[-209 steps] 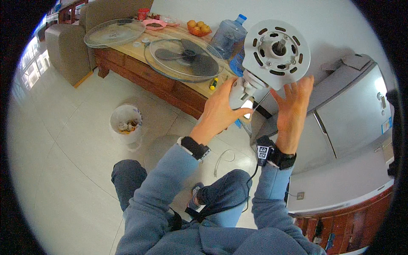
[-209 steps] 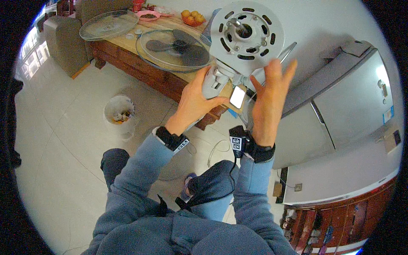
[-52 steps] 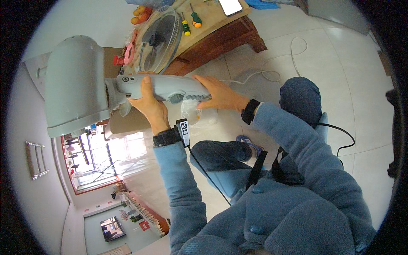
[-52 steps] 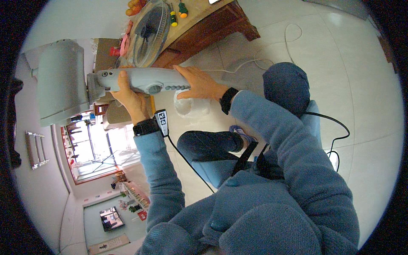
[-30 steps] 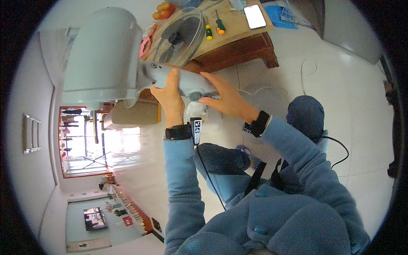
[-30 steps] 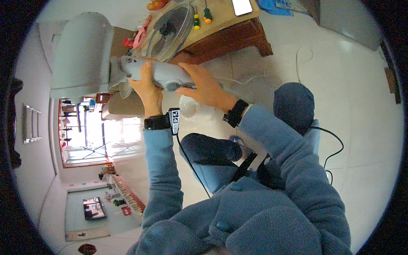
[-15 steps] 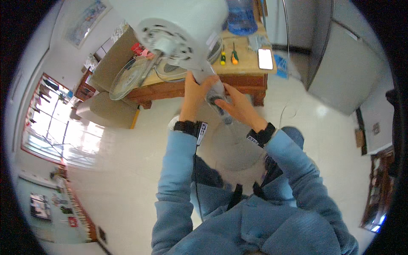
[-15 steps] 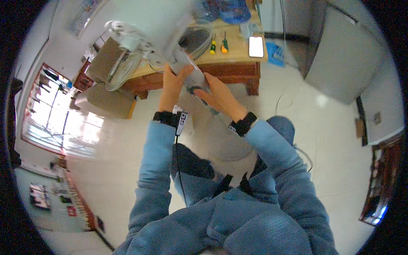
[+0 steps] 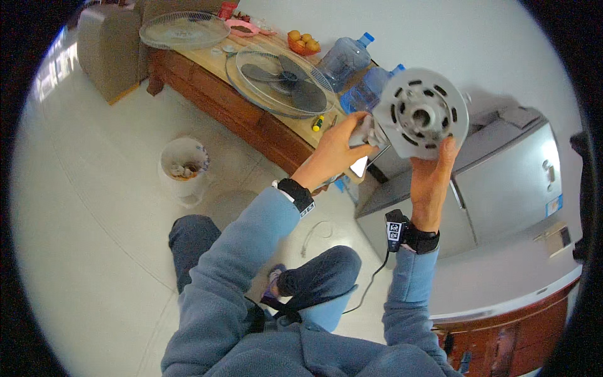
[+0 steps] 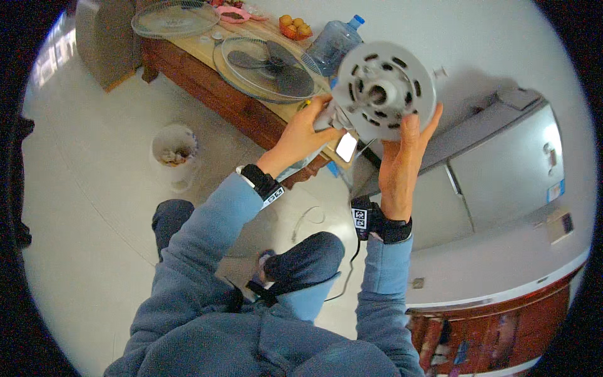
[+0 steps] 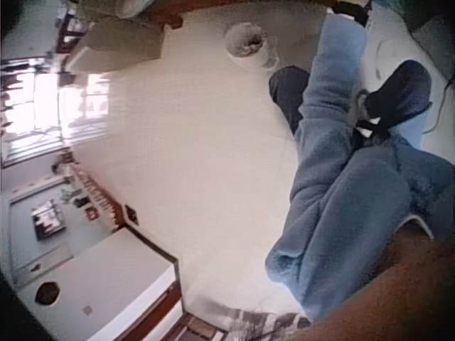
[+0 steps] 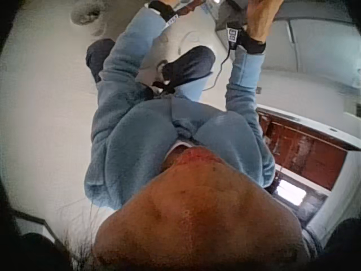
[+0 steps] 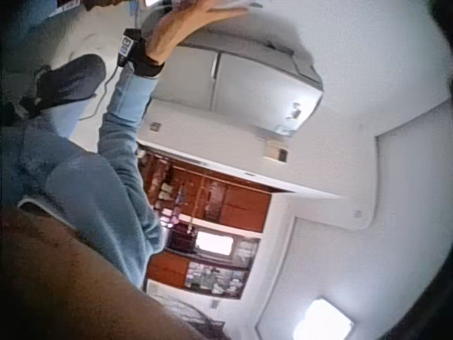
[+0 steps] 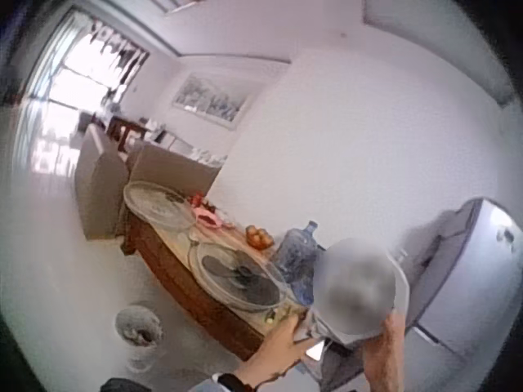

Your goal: The person assembles a standing fan by attaching the motor housing to the stand and repeatedly rotating the neck joint to test its movement. The person then stands and walks to a nearby table to pick up a phone.

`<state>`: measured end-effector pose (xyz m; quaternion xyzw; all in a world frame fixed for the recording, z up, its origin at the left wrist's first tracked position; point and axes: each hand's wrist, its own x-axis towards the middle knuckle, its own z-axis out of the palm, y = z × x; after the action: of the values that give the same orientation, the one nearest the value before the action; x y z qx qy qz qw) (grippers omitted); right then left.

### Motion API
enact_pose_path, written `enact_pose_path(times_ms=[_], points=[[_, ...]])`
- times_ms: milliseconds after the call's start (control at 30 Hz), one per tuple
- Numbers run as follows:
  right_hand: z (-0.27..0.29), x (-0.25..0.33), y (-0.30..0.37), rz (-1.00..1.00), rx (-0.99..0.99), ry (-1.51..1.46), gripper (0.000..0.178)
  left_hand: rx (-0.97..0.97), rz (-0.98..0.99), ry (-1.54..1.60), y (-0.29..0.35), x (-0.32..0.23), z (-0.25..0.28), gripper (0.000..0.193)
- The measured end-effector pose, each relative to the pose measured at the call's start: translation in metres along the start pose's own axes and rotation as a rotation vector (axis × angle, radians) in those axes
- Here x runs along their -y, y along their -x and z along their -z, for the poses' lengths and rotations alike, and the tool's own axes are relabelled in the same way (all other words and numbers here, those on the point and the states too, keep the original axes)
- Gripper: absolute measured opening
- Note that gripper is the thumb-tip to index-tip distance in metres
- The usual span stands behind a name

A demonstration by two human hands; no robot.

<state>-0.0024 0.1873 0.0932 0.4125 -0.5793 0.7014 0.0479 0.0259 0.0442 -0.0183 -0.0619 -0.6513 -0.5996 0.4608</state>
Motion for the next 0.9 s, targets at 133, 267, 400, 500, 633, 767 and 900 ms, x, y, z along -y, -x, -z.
enact_pose_path(times_ms=[133,267,400,500,633,767,900], points=[[0.000,-0.002,-0.002,-0.035,-0.018,-0.084,0.062,-0.032,-0.083,0.046,0.002,0.005,-0.001,0.062],[-0.004,0.001,0.005,-0.017,-0.069,-0.168,0.061,0.043,-0.104,0.065,-0.002,0.012,-0.002,0.063],[-0.022,-0.003,0.009,0.006,-0.207,-0.205,0.074,0.140,-0.085,0.090,-0.006,0.015,0.003,0.067],[-0.036,-0.009,0.008,-0.010,-0.126,-0.244,0.081,0.166,-0.078,0.041,0.000,0.021,0.009,0.071],[-0.048,-0.016,0.010,0.056,-0.208,-0.120,0.084,0.180,-0.046,0.005,0.007,0.031,0.009,0.068],[-0.046,-0.016,0.010,0.186,-0.306,0.101,0.085,0.131,-0.135,0.050,0.010,0.033,0.006,0.064],[-0.040,-0.013,0.009,0.223,-0.322,0.067,0.086,0.156,-0.100,0.084,0.012,0.029,0.009,0.067]])
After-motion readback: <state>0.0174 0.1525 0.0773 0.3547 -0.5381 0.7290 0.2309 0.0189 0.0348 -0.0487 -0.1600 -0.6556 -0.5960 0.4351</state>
